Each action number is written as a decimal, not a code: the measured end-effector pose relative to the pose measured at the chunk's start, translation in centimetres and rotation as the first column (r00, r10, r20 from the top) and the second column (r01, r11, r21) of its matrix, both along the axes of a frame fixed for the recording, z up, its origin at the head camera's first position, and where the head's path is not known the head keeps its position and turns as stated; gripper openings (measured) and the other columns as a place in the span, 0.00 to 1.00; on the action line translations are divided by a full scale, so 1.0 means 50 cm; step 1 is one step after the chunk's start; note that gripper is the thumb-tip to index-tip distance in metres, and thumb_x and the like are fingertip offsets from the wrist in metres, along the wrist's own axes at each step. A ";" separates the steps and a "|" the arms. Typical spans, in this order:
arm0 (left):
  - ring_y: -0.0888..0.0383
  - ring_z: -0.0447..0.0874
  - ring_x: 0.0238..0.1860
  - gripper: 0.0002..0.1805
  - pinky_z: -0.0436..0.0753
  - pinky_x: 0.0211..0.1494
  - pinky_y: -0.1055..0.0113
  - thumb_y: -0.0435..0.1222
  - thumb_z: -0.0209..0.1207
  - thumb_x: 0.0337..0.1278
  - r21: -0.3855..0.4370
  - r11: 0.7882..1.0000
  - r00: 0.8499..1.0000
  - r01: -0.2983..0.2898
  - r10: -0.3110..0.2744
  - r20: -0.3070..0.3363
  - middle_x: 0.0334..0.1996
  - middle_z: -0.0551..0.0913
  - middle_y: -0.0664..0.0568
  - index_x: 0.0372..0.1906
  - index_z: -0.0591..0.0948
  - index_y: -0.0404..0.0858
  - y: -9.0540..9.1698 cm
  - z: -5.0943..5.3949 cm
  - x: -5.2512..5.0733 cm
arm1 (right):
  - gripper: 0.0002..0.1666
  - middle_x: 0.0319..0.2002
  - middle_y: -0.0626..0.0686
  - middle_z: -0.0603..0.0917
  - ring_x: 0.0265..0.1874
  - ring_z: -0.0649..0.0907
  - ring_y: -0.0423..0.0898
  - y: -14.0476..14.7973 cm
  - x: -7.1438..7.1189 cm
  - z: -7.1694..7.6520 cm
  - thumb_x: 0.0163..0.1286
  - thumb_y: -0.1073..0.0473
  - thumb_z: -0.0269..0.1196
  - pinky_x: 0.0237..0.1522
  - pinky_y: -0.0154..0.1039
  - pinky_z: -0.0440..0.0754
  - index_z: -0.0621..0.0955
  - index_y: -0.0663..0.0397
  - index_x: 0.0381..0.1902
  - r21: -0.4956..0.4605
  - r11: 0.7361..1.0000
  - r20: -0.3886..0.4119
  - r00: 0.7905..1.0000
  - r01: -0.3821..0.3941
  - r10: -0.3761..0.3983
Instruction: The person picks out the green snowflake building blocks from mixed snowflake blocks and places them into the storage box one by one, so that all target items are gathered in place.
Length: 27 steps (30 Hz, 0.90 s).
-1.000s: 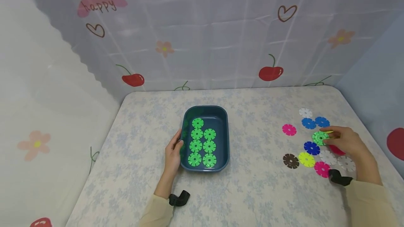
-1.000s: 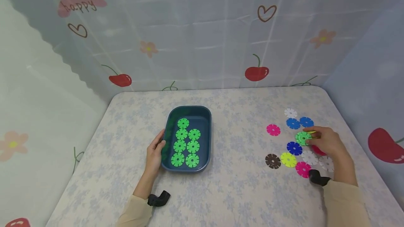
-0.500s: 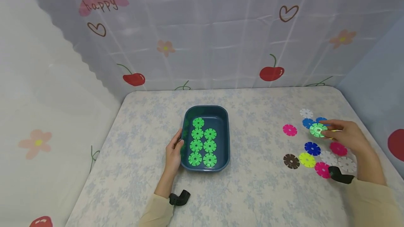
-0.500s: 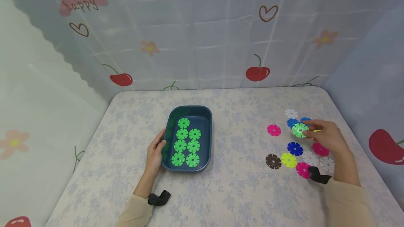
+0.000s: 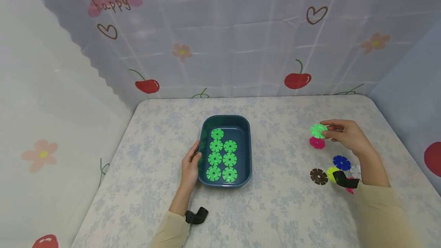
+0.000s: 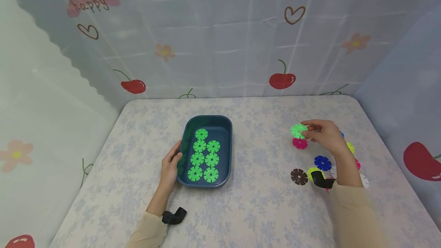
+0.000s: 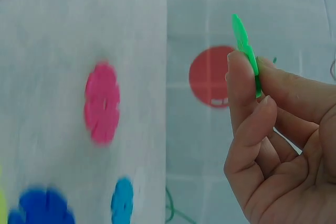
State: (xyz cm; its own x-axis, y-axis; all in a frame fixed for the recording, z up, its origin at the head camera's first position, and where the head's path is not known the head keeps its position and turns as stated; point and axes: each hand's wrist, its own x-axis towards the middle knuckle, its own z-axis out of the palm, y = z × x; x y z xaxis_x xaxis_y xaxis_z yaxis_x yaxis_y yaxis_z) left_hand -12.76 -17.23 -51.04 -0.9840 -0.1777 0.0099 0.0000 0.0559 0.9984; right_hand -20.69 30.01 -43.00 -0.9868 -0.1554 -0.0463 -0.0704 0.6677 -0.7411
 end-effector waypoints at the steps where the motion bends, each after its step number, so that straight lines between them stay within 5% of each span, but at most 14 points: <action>1: 0.52 0.61 0.74 0.25 0.66 0.59 0.85 0.32 0.45 0.74 0.001 1.000 1.000 0.001 -0.001 0.000 0.74 0.64 0.50 0.73 0.66 0.42 0.000 0.001 0.000 | 0.27 0.41 0.59 0.76 0.31 0.82 0.32 -0.015 -0.006 0.002 0.70 0.55 0.62 0.33 0.33 0.81 0.75 0.67 0.62 -0.009 1.000 0.008 1.000 -0.006 0.006; 8: 0.49 0.62 0.73 0.25 0.67 0.58 0.85 0.30 0.46 0.74 0.009 1.000 1.000 0.005 -0.005 -0.028 0.73 0.64 0.48 0.73 0.66 0.40 -0.001 0.007 0.003 | 0.26 0.47 0.65 0.77 0.32 0.83 0.31 -0.130 -0.049 0.031 0.72 0.58 0.60 0.38 0.31 0.82 0.74 0.65 0.64 -0.076 0.993 0.047 0.995 -0.090 0.093; 15: 0.47 0.63 0.72 0.25 0.68 0.58 0.84 0.30 0.46 0.74 0.013 1.000 0.999 0.005 -0.005 -0.047 0.73 0.65 0.45 0.72 0.67 0.39 0.000 0.004 -0.001 | 0.24 0.51 0.64 0.79 0.41 0.85 0.50 -0.247 -0.093 0.055 0.70 0.65 0.59 0.39 0.32 0.82 0.75 0.62 0.64 -0.123 0.966 0.016 0.972 -0.230 0.233; 27: 0.45 0.63 0.72 0.25 0.67 0.59 0.84 0.29 0.45 0.73 0.001 1.000 0.998 0.006 -0.006 -0.056 0.73 0.65 0.44 0.72 0.66 0.37 0.002 0.002 0.000 | 0.20 0.41 0.62 0.84 0.34 0.87 0.55 -0.436 -0.141 0.043 0.66 0.69 0.61 0.37 0.45 0.85 0.82 0.60 0.56 -0.057 0.930 -0.018 0.932 -0.363 0.362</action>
